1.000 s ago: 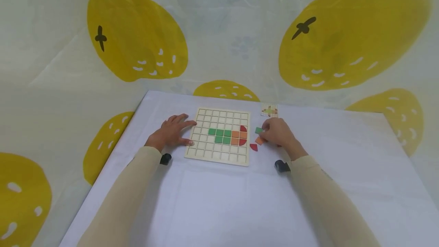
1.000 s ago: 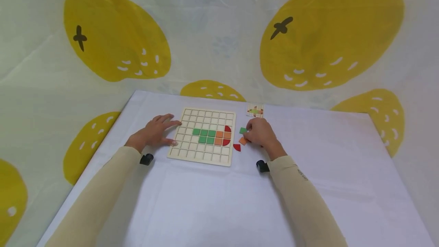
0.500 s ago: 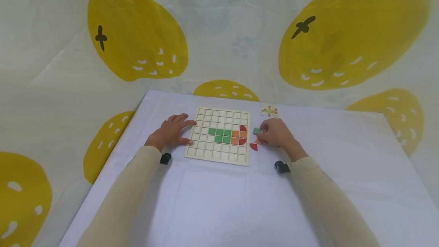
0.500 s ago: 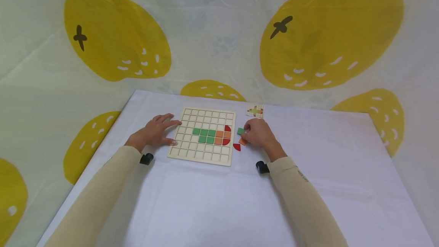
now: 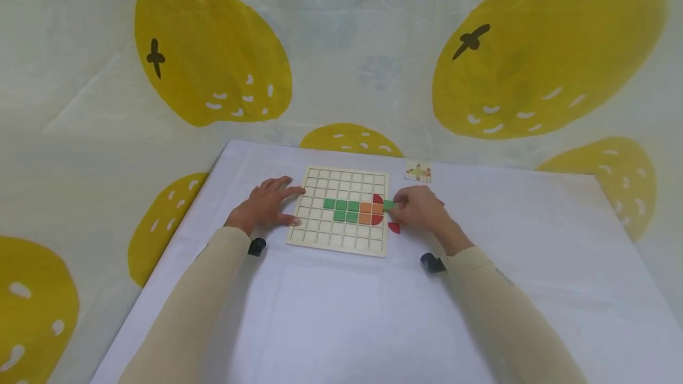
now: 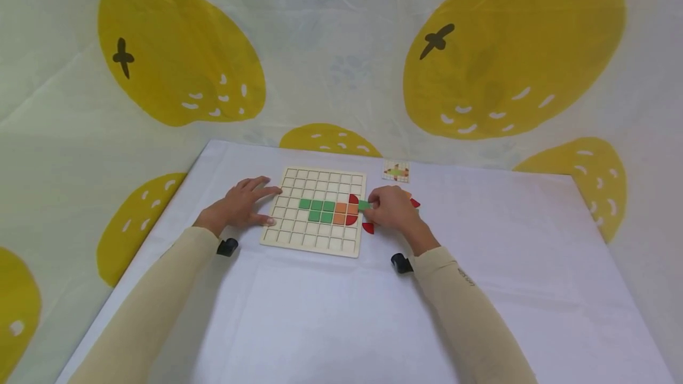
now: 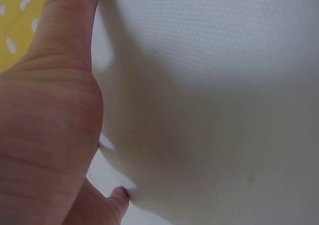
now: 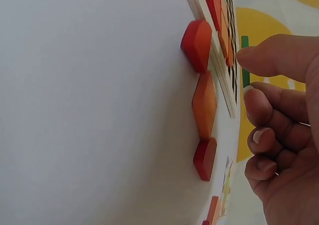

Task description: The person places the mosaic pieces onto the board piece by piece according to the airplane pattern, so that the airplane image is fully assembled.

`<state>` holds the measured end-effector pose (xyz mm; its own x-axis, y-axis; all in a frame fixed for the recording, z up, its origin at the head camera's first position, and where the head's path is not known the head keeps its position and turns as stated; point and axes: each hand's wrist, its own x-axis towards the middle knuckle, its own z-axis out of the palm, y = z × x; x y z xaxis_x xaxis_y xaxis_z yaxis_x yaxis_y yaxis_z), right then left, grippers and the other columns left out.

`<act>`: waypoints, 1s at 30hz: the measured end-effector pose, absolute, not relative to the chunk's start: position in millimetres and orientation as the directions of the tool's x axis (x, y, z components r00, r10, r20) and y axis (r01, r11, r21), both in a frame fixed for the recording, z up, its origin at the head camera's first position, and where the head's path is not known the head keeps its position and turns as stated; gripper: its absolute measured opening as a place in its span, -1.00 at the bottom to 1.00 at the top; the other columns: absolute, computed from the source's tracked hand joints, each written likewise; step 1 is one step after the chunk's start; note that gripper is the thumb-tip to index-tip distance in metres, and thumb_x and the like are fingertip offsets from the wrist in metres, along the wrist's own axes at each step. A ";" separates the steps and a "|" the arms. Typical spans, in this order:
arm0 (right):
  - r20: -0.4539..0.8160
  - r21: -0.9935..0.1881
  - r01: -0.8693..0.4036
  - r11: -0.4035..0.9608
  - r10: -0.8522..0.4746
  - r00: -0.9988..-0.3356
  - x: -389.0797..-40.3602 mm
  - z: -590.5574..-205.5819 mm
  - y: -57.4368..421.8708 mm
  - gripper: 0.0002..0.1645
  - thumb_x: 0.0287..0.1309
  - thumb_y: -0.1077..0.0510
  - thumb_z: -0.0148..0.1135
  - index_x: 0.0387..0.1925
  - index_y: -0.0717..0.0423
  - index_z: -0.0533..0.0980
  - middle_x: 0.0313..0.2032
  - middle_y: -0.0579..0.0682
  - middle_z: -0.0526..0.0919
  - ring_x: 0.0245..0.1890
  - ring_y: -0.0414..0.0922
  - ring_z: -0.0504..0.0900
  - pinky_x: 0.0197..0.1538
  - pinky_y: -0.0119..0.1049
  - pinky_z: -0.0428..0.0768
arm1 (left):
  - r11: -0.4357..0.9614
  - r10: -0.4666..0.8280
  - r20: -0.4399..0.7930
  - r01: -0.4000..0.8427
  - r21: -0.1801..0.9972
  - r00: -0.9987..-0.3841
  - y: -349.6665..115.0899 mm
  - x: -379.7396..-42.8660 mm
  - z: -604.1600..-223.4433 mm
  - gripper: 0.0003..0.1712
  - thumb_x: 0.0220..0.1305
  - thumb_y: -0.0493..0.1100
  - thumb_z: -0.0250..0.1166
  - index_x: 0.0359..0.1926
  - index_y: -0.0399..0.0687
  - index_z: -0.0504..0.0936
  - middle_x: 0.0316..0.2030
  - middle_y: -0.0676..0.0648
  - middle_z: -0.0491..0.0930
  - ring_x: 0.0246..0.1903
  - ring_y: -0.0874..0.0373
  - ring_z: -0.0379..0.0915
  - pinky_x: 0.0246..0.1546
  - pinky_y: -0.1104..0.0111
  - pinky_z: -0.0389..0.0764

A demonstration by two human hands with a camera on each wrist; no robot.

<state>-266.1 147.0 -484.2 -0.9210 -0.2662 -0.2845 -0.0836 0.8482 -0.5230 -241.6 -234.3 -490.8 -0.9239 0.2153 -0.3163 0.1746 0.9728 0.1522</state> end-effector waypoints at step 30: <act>-0.151 -0.615 -0.266 0.742 -0.442 -0.884 -244.2 -485.2 90.2 -0.73 0.19 0.05 0.46 -0.12 0.09 0.73 -0.40 -0.03 0.60 -0.28 -0.10 0.54 -0.25 -0.33 0.48 | 0.968 0.225 -0.311 0.177 0.176 -0.923 -234.9 -242.0 -489.4 -0.01 0.17 0.41 0.43 0.56 0.55 0.22 0.68 -0.09 -0.06 0.62 -0.32 -0.13 0.55 -0.40 0.01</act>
<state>-244.2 90.2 -485.2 -0.8842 -0.4420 -0.1511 -0.2658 0.7420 -0.6155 -242.0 -234.9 -489.4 -0.9234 0.2250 -0.3111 0.1765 0.9684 0.1763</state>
